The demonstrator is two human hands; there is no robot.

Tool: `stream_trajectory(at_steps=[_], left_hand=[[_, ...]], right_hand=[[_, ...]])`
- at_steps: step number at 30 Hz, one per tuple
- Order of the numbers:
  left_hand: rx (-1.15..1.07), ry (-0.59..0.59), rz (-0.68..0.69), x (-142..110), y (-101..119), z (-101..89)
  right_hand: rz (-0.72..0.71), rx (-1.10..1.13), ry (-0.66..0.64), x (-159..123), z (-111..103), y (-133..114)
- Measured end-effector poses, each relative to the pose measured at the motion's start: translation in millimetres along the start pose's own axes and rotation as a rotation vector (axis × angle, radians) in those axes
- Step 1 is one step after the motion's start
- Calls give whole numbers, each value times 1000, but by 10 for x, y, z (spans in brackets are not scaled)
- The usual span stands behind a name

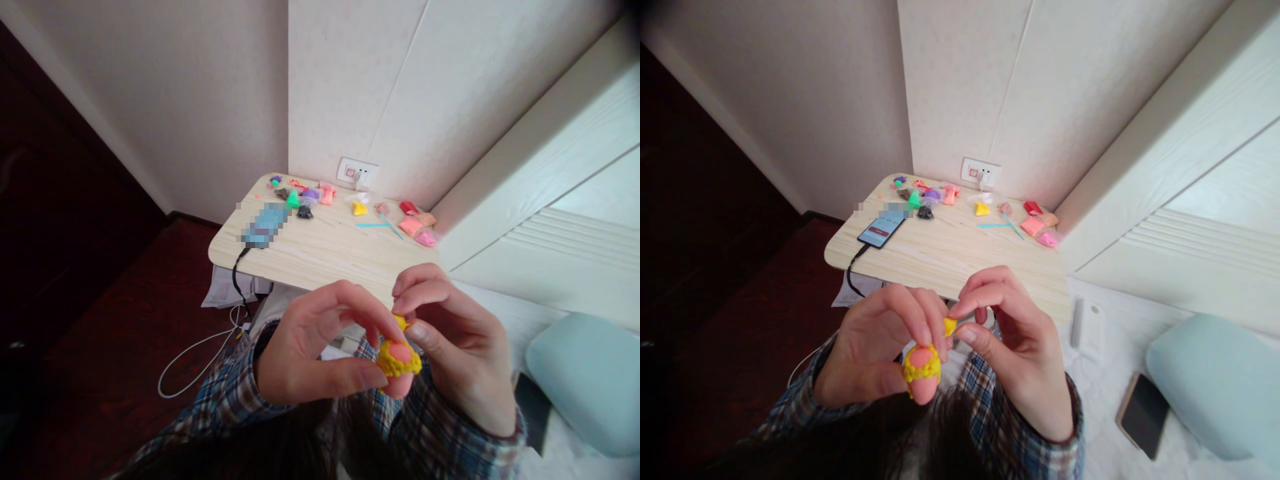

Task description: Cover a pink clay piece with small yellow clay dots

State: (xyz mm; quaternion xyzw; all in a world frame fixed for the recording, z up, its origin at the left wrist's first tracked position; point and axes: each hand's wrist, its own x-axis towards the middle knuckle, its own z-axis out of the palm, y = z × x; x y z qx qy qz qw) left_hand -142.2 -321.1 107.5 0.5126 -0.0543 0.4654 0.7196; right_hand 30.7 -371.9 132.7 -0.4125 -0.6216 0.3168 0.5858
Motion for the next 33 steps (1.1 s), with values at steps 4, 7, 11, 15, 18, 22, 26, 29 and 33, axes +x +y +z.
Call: stream_trajectory(at_steps=[4, 7, 11, 15, 18, 22, 26, 29, 33], left_hand=[[-17, -7, 14, 23, -8, 18], [-34, -4, 5, 29, -25, 26], [-66, -20, -15, 27, -52, 10], [-56, -35, -6, 42, -52, -6], [-43, -12, -17, 56, -38, -5], [-67, -5, -43, 57, -33, -7], [-111, -3, -35, 46, -45, -14], [-126, 1, -29, 45, -50, -7], [-107, 13, -5, 57, -51, 2]], right_hand=[[-7, -4, 15, -17, -18, 9], [-29, -7, 16, -18, -27, 14], [-78, -53, 44, -7, -25, -4], [-47, -54, 71, -14, -4, 14], [17, 3, 149, -27, 12, 66], [55, 64, 148, -32, 9, 114], [58, 97, 124, -21, 3, 120], [61, 144, 141, -2, 22, 129], [28, 226, 169, 25, 54, 148]])
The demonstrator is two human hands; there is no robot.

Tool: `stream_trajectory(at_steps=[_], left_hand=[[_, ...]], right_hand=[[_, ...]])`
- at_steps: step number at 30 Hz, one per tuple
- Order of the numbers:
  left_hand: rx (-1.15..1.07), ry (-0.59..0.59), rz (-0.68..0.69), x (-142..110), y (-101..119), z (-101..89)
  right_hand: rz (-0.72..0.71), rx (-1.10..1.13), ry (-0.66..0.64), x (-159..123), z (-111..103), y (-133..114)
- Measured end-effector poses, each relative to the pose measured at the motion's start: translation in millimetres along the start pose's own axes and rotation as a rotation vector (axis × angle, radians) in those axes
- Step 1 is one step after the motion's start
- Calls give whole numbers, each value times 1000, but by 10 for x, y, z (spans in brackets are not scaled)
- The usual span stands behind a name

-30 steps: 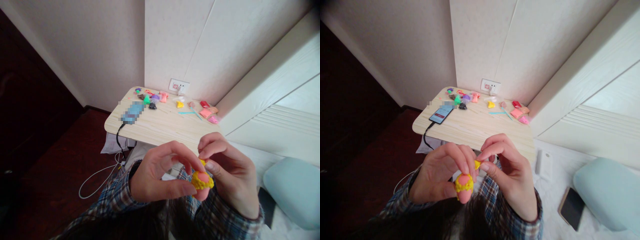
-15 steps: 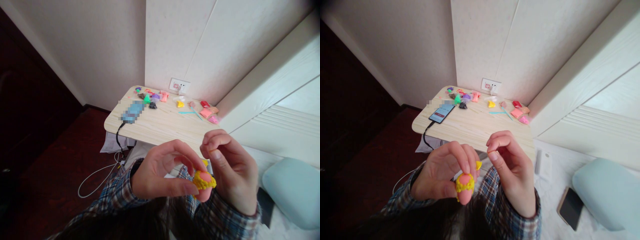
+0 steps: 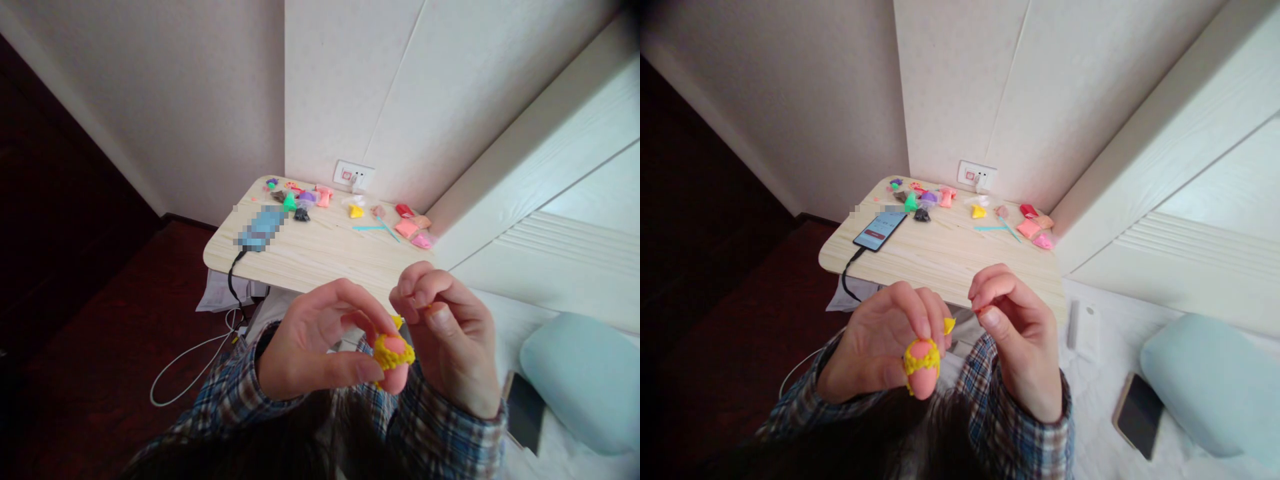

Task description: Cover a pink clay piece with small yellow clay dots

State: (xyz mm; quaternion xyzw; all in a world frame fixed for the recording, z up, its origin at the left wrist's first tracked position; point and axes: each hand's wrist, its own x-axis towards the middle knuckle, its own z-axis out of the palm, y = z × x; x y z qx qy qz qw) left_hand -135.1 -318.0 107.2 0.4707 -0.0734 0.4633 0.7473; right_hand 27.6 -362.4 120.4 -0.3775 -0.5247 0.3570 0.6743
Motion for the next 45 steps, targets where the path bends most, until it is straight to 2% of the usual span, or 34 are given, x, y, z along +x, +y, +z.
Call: stream_trajectory(at_steps=[10, 16, 23, 30, 38, 45], left_hand=[[34, 91, -64, 15, 38, -4], [78, 148, -152, -7, 48, -2], [122, 192, -206, -3, 68, 29], [166, 178, -222, 3, 101, 47], [228, 149, -205, -10, 89, 25], [226, 156, -196, -7, 106, 37]], right_hand=[[-39, -26, 9, -61, 1, -67], [-62, -89, -45, -131, 31, -165], [-160, -115, -104, -174, 85, -183], [-98, -183, -148, -142, 62, -207], [-51, -120, -217, -82, 10, -189], [-35, -74, -192, -101, 30, -185]])
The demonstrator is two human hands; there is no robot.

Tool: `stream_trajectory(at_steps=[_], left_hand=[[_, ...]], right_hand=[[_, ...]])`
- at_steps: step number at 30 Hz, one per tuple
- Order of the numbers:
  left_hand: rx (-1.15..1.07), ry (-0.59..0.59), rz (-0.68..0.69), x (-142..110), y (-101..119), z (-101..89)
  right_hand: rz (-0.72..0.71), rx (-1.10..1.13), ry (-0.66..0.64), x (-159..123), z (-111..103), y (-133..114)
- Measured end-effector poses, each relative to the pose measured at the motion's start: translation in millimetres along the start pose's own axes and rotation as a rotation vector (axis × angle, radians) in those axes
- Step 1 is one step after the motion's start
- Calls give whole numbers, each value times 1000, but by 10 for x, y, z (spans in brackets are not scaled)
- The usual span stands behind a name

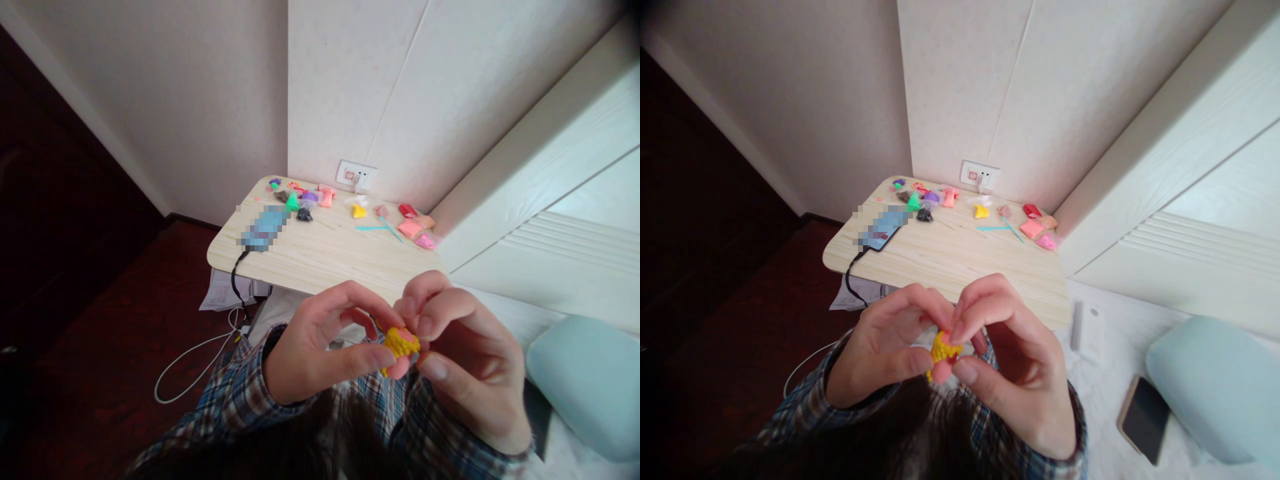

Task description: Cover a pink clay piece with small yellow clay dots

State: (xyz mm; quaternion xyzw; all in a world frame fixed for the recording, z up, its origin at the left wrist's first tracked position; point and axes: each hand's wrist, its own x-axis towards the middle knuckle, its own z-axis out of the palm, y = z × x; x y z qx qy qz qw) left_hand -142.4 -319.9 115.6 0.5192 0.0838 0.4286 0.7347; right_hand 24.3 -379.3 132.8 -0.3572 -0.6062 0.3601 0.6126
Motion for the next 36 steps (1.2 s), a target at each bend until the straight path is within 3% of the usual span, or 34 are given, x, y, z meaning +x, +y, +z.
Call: stream_trajectory(at_steps=[8, 36], left_hand=[[-6, -17, 63, 11, -26, -17], [-25, -26, 62, -5, 0, -5]], right_hand=[[1, -120, 71, -6, 76, -67], [-20, -11, 89, -22, 41, -24]])
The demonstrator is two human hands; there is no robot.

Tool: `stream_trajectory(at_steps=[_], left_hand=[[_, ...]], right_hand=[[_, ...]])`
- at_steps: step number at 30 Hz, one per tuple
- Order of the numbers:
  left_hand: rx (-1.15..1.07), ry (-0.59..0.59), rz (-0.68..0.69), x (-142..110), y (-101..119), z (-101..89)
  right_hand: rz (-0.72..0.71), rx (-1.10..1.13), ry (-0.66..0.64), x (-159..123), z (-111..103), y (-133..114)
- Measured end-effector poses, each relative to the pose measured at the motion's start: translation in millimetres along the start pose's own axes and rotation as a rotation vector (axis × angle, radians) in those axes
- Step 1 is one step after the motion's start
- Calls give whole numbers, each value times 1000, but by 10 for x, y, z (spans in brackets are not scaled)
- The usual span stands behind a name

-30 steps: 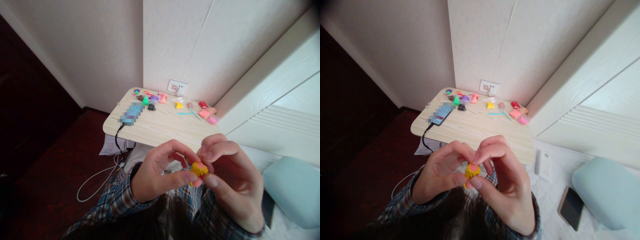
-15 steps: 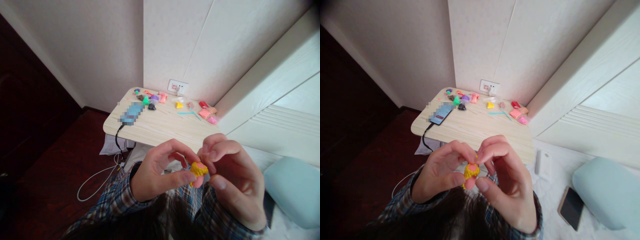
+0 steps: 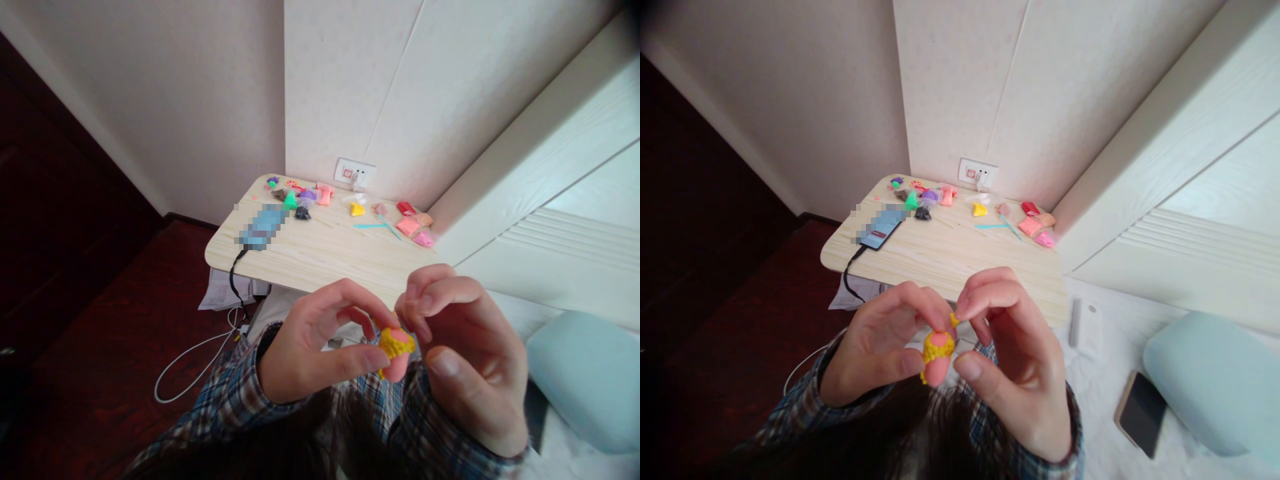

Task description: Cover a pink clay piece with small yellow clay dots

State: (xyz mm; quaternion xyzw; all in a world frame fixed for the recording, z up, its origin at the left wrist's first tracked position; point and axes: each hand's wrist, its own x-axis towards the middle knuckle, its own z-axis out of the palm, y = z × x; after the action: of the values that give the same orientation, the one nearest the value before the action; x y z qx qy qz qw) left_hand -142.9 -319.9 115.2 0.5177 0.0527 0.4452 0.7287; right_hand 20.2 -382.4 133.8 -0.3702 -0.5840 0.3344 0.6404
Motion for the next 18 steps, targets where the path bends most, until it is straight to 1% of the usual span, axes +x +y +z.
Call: stream_trajectory(at_steps=[3, 7, 10, 18], left_hand=[[-56, -12, 29, -1, -20, -11], [-125, -68, 102, 3, -51, -11], [-152, -89, 120, 0, -63, -4], [-157, -113, 143, -7, -89, -15]], right_hand=[[-5, -35, 22, 7, -68, 36], [12, -137, -38, 44, -90, 61], [5, -179, -55, 77, -64, 74], [-25, -167, -56, 94, -56, 97]])
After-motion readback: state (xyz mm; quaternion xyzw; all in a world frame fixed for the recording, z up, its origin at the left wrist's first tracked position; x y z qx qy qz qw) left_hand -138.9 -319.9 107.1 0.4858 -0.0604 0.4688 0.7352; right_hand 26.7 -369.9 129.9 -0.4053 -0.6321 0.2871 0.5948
